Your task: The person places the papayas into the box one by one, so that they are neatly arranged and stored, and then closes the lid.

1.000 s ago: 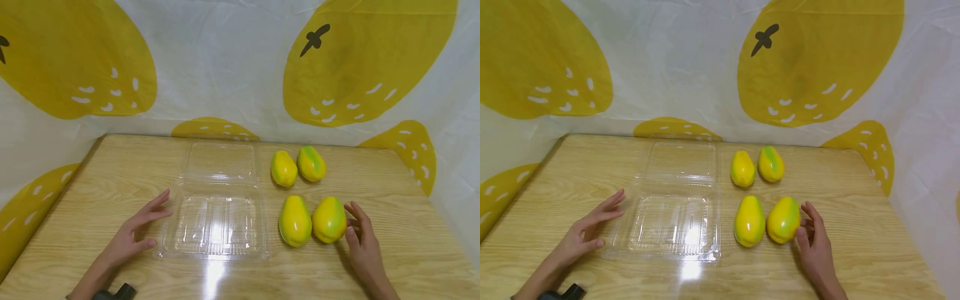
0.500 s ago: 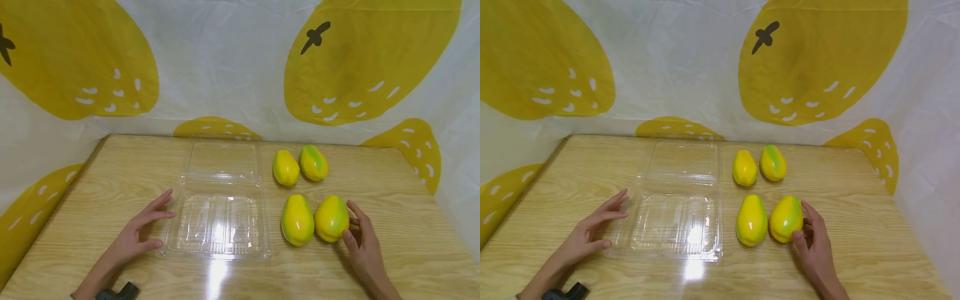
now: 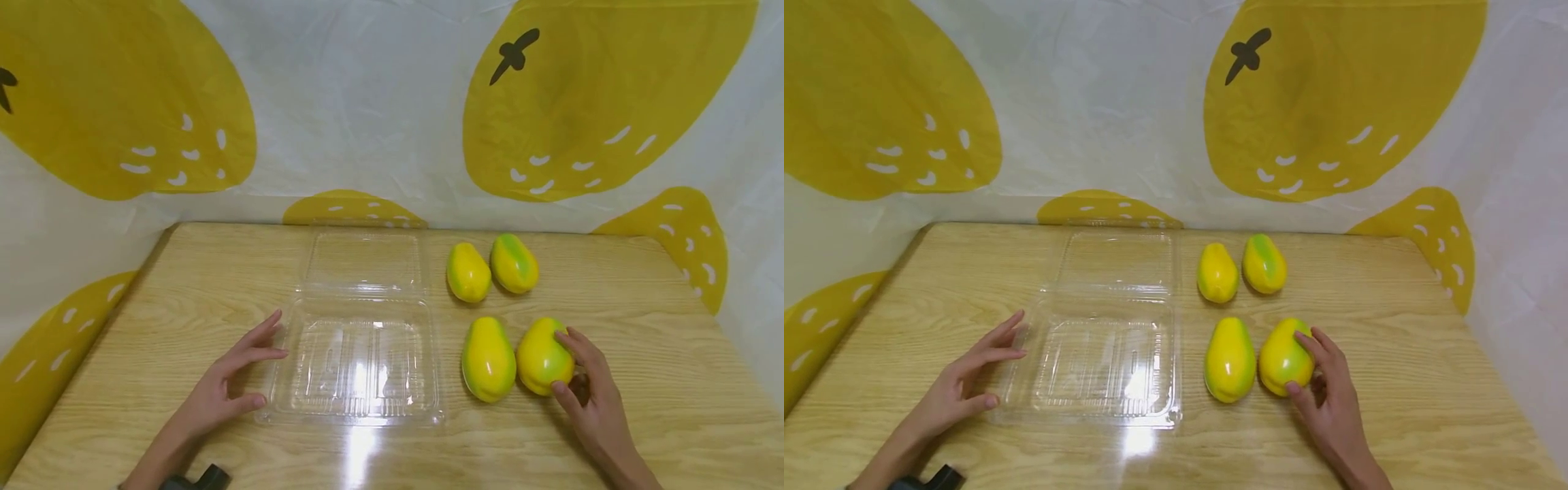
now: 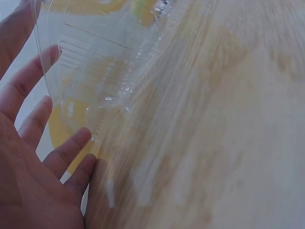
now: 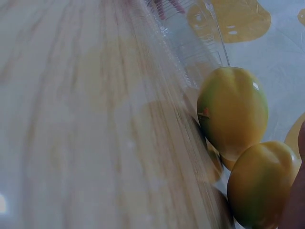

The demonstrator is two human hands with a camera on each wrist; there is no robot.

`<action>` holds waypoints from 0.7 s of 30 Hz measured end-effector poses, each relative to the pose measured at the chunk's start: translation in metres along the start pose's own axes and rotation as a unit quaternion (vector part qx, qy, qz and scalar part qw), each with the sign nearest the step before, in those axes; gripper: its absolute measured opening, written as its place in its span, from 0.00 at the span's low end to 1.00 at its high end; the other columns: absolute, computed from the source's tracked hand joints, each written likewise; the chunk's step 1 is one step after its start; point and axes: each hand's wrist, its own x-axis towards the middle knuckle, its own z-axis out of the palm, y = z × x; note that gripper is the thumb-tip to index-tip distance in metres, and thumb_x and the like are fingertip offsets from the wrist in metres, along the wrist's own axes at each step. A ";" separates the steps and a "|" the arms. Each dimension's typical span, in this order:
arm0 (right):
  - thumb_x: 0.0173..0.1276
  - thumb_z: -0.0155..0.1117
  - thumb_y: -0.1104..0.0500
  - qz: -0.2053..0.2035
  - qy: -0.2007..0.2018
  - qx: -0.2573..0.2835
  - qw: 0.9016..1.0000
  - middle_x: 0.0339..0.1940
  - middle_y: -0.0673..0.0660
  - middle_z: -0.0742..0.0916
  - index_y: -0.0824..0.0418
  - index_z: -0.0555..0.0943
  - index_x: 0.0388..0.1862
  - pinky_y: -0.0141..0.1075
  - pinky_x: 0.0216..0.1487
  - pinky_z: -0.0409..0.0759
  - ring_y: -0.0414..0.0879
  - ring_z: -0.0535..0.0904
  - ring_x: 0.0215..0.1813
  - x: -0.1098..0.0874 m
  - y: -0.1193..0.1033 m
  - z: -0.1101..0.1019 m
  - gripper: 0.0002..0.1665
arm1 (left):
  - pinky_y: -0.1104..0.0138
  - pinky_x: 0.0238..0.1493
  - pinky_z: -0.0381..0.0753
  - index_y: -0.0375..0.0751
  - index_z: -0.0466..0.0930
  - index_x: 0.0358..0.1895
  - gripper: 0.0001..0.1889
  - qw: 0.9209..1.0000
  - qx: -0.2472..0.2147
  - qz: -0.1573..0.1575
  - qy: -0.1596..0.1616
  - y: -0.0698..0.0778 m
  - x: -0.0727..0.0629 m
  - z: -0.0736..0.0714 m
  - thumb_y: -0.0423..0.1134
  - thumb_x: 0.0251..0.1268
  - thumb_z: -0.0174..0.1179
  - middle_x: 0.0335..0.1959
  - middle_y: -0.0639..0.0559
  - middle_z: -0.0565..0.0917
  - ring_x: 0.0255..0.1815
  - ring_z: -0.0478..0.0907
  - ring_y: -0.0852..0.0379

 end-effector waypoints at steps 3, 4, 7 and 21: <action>0.65 0.59 0.67 0.024 -0.009 -0.018 0.999 0.72 0.64 0.62 0.56 0.65 0.72 0.25 0.42 0.64 0.35 0.60 0.62 0.000 -0.003 0.000 0.35 | 0.66 0.69 0.51 0.32 0.75 0.59 0.29 1.000 0.000 0.000 0.000 0.000 0.001 -0.001 0.35 0.50 0.70 0.71 0.26 0.52 0.71 0.55 0.39; 0.65 0.59 0.67 0.030 -0.011 -0.022 0.999 0.72 0.64 0.62 0.55 0.65 0.72 0.25 0.43 0.63 0.34 0.60 0.63 0.000 -0.004 0.000 0.36 | 0.66 0.69 0.51 0.32 0.75 0.59 0.29 1.000 0.001 0.000 -0.001 0.001 0.001 -0.001 0.35 0.50 0.70 0.71 0.26 0.52 0.71 0.56 0.39; 0.64 0.60 0.68 0.035 -0.014 -0.023 0.999 0.73 0.64 0.62 0.55 0.65 0.71 0.23 0.50 0.61 0.34 0.57 0.68 0.001 -0.006 0.000 0.36 | 0.66 0.69 0.51 0.32 0.75 0.59 0.29 1.000 0.004 0.000 -0.002 0.001 0.002 -0.002 0.35 0.50 0.70 0.71 0.26 0.52 0.71 0.56 0.39; 0.64 0.55 0.72 -0.028 -0.007 0.023 0.999 0.66 0.54 0.69 0.65 0.67 0.67 0.22 0.64 0.51 0.37 0.56 0.71 0.001 -0.004 0.000 0.31 | 0.66 0.69 0.52 0.32 0.75 0.59 0.29 1.000 -0.002 -0.005 -0.001 0.003 0.001 -0.001 0.33 0.49 0.70 0.71 0.26 0.52 0.71 0.56 0.40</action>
